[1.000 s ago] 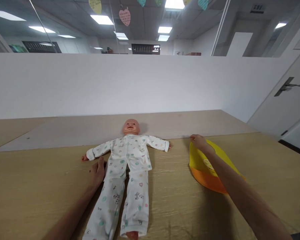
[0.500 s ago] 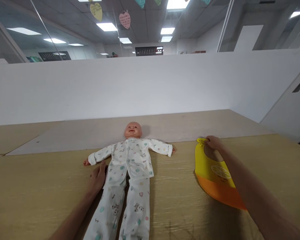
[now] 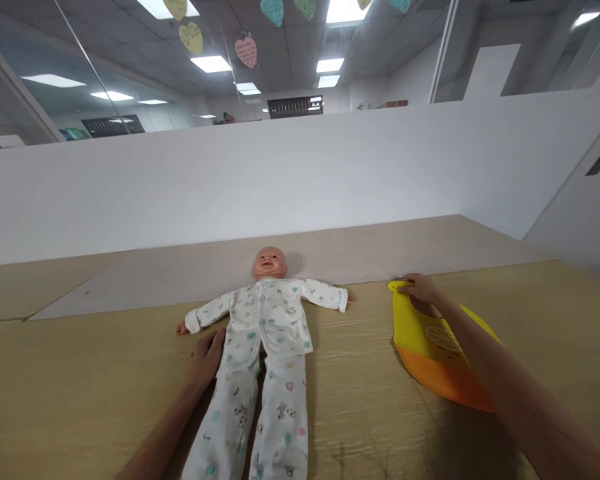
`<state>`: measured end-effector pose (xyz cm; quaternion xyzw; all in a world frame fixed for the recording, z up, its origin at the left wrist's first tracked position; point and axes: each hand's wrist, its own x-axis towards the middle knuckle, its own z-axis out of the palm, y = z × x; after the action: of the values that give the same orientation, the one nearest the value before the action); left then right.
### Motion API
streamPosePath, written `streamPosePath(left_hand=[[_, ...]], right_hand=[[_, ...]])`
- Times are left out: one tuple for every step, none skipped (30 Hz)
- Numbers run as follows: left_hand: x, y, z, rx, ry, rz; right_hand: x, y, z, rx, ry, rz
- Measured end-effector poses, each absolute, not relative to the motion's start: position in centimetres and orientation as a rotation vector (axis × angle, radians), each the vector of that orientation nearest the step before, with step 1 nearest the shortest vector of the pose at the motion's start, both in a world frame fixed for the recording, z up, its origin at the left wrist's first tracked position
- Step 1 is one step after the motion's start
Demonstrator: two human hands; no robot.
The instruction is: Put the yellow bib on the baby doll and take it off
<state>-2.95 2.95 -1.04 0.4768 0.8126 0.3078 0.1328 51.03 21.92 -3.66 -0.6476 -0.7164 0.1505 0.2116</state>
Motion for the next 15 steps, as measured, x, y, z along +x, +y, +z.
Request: streamPosePath(left_hand=[[-3.0,2.9,-1.0,1.358,2.322,0.900],[-3.0,2.9,-1.1,1.346,2.307,0.918],[-3.1,2.9,-1.2,1.342,2.294,0.935],[-3.2,2.9,-1.3,1.340,2.286,0.954],[-3.3,2.9,-1.4,1.339,2.283,0.970],[-3.3,2.9,-1.6,1.335,2.289,0.984],[-3.3,2.9,-1.7,1.334,2.293,0.997],[-3.3,2.9,-1.7,1.333,2.297,1.008],[-3.3,2.9,-1.7,1.328,2.301,1.018],[-3.2,2.9,-1.7,1.325,2.300,1.030],[-3.1,2.9,-1.6,1.328,2.292,1.044],[-3.1,2.9,-1.5,1.337,2.279,1.062],[-3.0,2.9,-1.4,1.351,2.261,1.079],[-2.9,2.9,-1.4,1.368,2.244,1.098],[-2.9,2.8,-1.4,1.387,2.229,1.118]], right_hand=[[50.8,21.8,-3.5,-1.834,-1.995,0.396],[50.6,21.6,-3.3,-1.858,-2.002,0.382],[50.5,21.4,-3.0,-1.873,-2.011,0.376],[50.4,21.2,-2.8,-1.874,-2.020,0.374],[50.3,21.0,-2.6,-1.867,-2.026,0.369],[50.2,20.7,-2.4,-1.855,-2.022,0.356],[50.1,20.5,-2.2,-1.844,-2.010,0.334],[50.1,20.2,-2.0,-1.835,-1.992,0.309],[50.0,19.9,-1.8,-1.834,-1.974,0.285],[49.9,19.6,-1.5,-1.838,-1.955,0.264],[49.8,19.3,-1.3,-1.846,-1.939,0.251],[49.7,18.9,-1.0,-1.846,-1.931,0.246],[49.7,18.5,-0.6,-1.839,-1.928,0.246],[49.6,18.1,-0.1,-1.823,-1.928,0.250],[49.5,17.7,0.5,-1.799,-1.931,0.258]])
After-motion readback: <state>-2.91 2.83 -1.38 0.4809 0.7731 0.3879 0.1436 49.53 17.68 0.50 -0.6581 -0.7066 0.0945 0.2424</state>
